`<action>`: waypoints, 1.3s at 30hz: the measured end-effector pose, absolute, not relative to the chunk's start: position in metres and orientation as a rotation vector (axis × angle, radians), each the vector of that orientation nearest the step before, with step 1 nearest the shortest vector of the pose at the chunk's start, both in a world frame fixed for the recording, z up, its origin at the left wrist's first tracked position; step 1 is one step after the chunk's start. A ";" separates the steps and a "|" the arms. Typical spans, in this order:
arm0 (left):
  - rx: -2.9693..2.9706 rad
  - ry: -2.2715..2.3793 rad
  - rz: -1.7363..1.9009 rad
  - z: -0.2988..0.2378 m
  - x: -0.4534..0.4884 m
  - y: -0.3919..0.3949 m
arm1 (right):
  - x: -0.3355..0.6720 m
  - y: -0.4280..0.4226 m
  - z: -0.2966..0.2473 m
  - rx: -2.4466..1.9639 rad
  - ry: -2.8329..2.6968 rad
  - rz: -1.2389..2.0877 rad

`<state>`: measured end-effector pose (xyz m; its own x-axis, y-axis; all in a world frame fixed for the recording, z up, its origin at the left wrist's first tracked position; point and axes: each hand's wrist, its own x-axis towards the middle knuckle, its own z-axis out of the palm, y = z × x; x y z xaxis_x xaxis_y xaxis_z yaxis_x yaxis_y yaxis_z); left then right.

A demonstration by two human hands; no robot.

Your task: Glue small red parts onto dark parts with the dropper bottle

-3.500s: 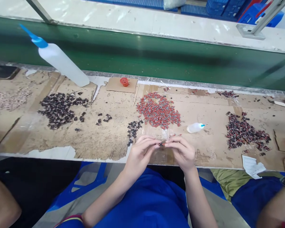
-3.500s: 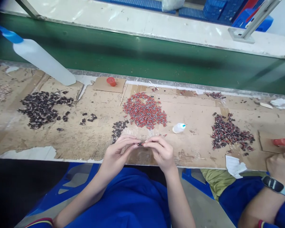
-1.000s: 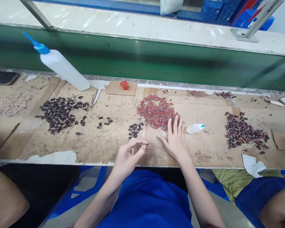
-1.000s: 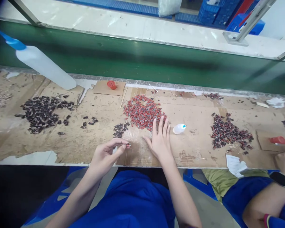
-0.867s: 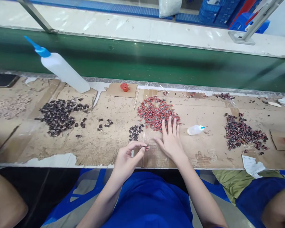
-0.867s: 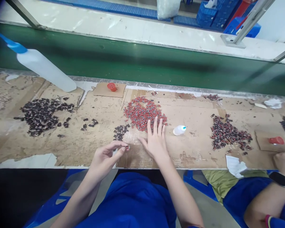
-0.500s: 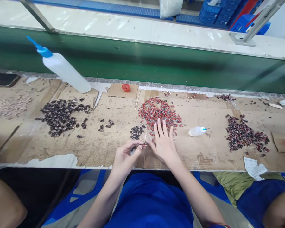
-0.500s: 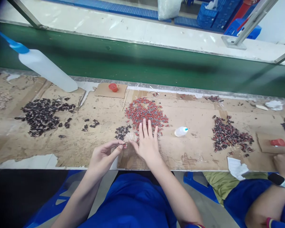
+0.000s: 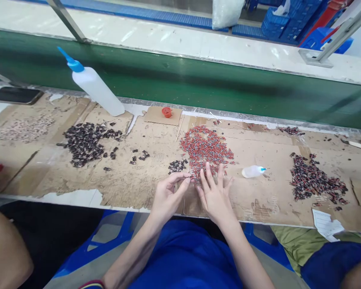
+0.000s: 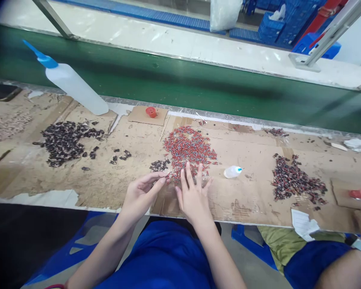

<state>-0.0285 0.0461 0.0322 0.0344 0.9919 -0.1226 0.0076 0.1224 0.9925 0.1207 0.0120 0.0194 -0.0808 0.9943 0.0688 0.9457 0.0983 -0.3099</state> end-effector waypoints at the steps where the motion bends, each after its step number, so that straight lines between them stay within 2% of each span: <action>1: 1.141 1.235 1.095 0.034 -0.027 0.045 | 0.121 0.010 0.023 -1.890 -1.981 0.260; 3: 1.169 1.205 1.094 0.038 -0.025 0.043 | 0.122 0.007 0.034 -1.720 -1.706 0.325; 6: 1.263 1.148 1.088 0.046 -0.021 0.040 | 0.122 0.005 0.050 -1.447 -1.436 0.624; 12: 1.464 1.075 1.121 0.053 -0.017 0.037 | 0.123 0.002 0.061 -1.352 -1.130 0.915; 27: 1.875 0.951 1.296 0.051 -0.014 0.035 | 0.129 0.000 0.060 -1.290 -0.958 1.153; 34: 1.770 1.035 1.329 0.050 -0.007 0.028 | 0.125 -0.002 0.053 -1.201 -0.880 1.137; 39: 1.566 1.026 1.201 0.050 -0.002 0.028 | 0.133 -0.002 0.052 -1.174 -0.859 1.199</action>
